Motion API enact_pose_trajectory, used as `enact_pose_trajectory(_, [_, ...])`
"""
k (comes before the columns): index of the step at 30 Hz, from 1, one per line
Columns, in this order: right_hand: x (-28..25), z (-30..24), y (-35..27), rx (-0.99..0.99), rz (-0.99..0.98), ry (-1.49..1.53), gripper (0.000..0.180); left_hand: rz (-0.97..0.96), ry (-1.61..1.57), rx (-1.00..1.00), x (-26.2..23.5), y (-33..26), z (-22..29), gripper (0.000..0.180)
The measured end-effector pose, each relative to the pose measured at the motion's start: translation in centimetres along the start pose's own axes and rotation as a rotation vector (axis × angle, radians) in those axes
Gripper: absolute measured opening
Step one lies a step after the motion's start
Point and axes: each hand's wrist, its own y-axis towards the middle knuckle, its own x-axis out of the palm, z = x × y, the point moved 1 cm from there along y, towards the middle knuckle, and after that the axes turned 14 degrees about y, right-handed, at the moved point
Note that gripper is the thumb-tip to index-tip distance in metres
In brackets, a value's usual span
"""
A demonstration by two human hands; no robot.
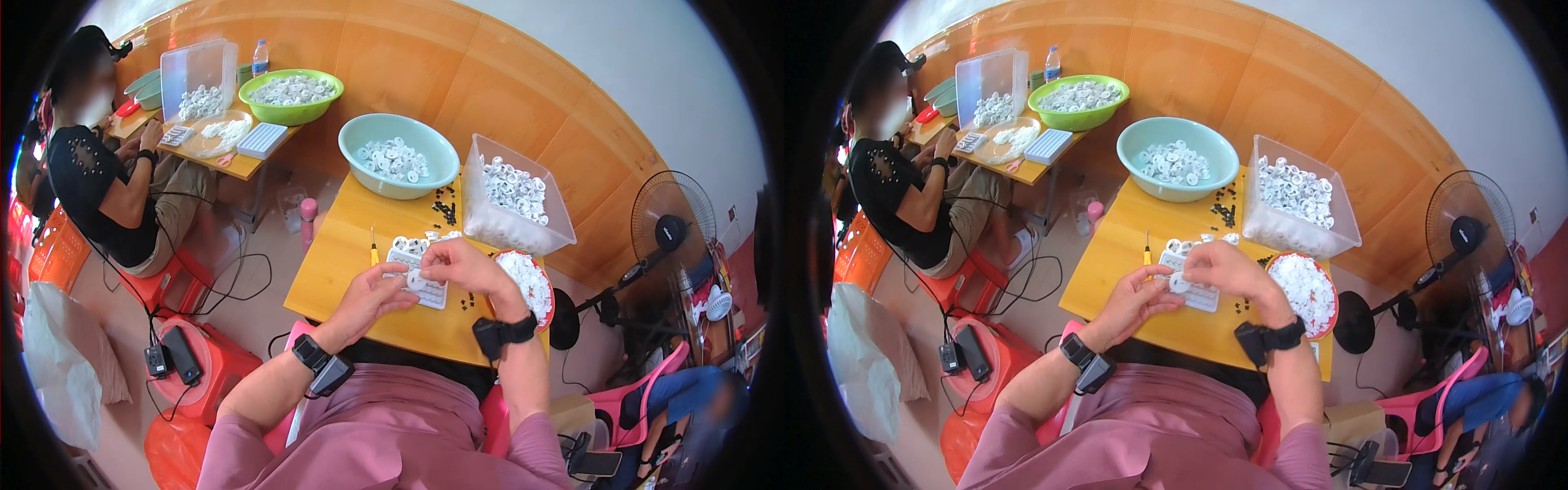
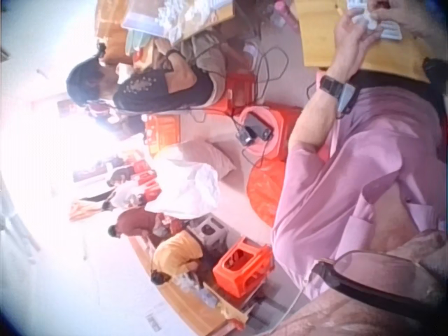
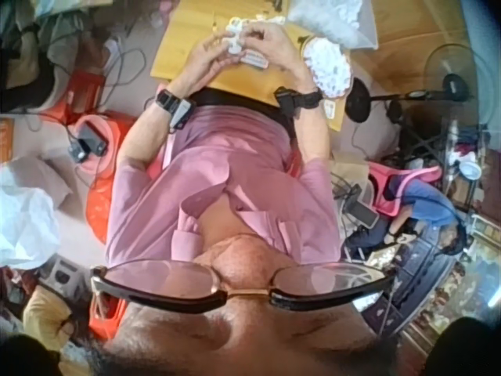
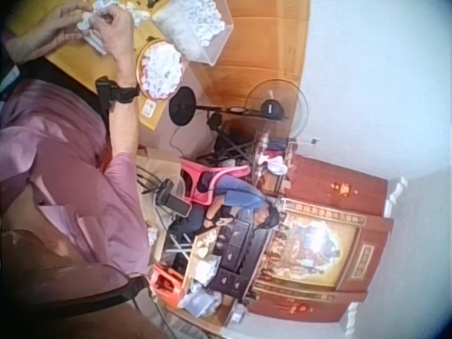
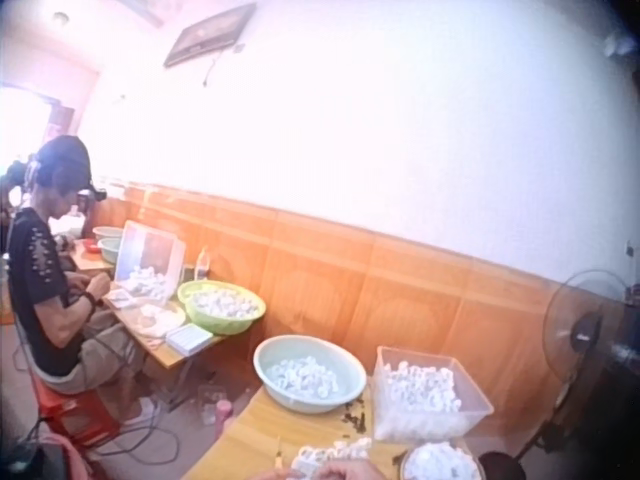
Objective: The person assembles components by hand, picking up a white plastic base and a small black part, fitting the part into the base, and placing the unit into a white plastic tray.
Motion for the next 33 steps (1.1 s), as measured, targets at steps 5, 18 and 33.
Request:
enact_pose_trajectory(5, [-6.2, -2.5, 3.5, -0.243, 0.533, 0.084, 0.015, 0.014, 0.021, -0.031, -0.3, 0.3, -0.4, 0.027])
enact_pose_trajectory(18, [-6.3, 6.2, 2.4, 0.131, 0.623, -0.638, 0.018, 0.288, -0.025, 0.054, -1.8, 0.9, -0.2, 0.029])
enact_pose_trajectory(33, [-5.2, 9.7, 1.2, 0.16, 0.646, -0.711, 0.019, 0.088, 0.13, 0.05, 0.7, 0.0, -1.9, 0.023])
